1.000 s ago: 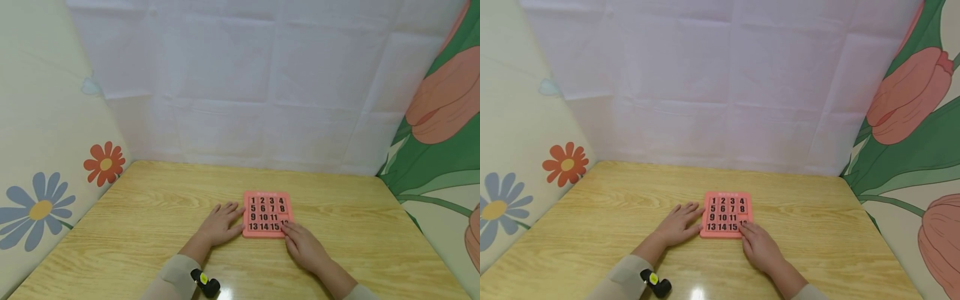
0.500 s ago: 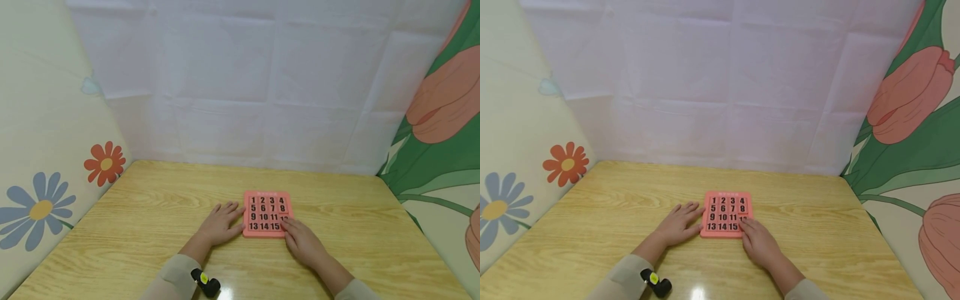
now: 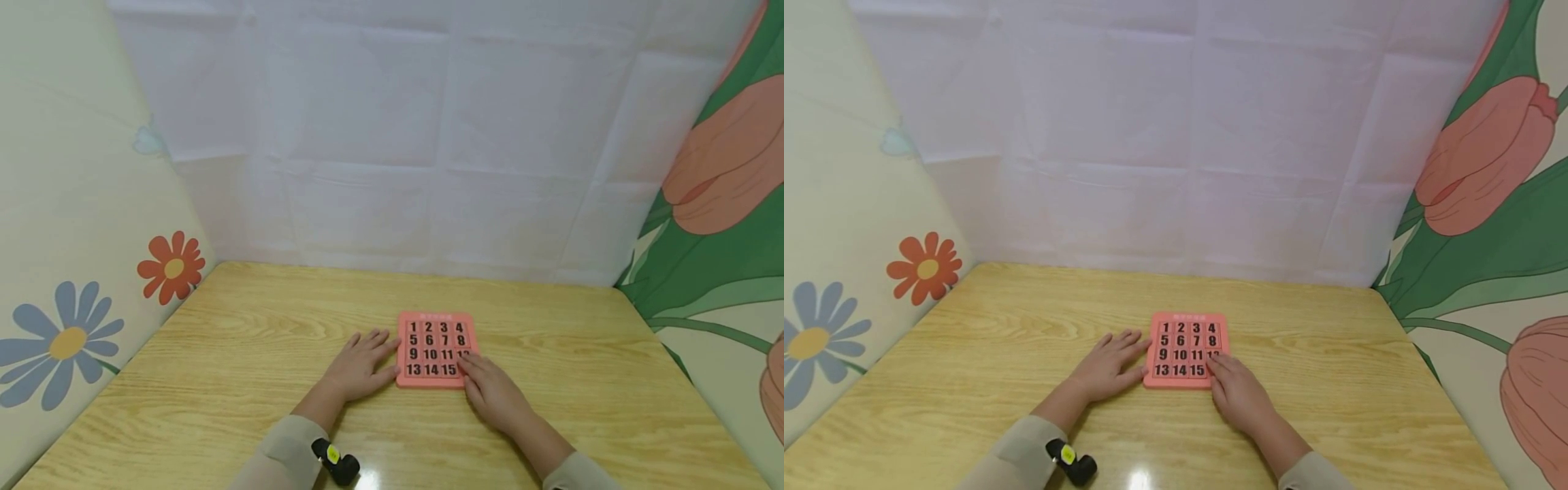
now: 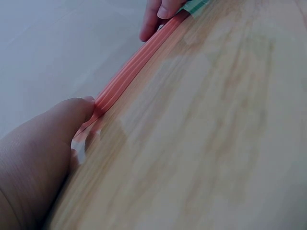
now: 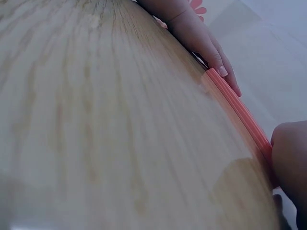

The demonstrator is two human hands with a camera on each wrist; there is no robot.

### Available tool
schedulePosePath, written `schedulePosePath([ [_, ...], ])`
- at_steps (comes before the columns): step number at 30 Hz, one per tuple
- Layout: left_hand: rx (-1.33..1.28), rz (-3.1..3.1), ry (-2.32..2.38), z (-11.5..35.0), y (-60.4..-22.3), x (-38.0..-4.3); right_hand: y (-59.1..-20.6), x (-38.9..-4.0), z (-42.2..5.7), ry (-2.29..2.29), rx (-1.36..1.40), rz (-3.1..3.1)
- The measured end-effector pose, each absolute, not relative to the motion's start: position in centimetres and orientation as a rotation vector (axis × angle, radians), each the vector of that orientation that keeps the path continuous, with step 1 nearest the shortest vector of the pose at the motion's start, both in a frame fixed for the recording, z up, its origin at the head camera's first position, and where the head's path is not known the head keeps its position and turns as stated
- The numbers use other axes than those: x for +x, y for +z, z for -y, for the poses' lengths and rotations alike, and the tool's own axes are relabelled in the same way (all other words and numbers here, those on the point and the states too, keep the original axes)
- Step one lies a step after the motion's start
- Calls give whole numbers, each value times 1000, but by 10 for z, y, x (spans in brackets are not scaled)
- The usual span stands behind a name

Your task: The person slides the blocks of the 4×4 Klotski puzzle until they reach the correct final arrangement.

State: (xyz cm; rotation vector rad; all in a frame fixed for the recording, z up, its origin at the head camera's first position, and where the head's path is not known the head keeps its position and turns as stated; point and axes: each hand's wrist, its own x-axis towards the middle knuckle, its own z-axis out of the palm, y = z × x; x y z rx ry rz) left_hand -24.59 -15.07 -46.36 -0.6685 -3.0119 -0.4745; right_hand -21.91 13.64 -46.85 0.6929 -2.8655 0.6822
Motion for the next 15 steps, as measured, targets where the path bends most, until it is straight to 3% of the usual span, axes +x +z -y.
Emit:
schedulePosePath([
  [15, -666, 3010, -467, 149, -461, -245, -470, -221, -137, 683, 711, 2871],
])
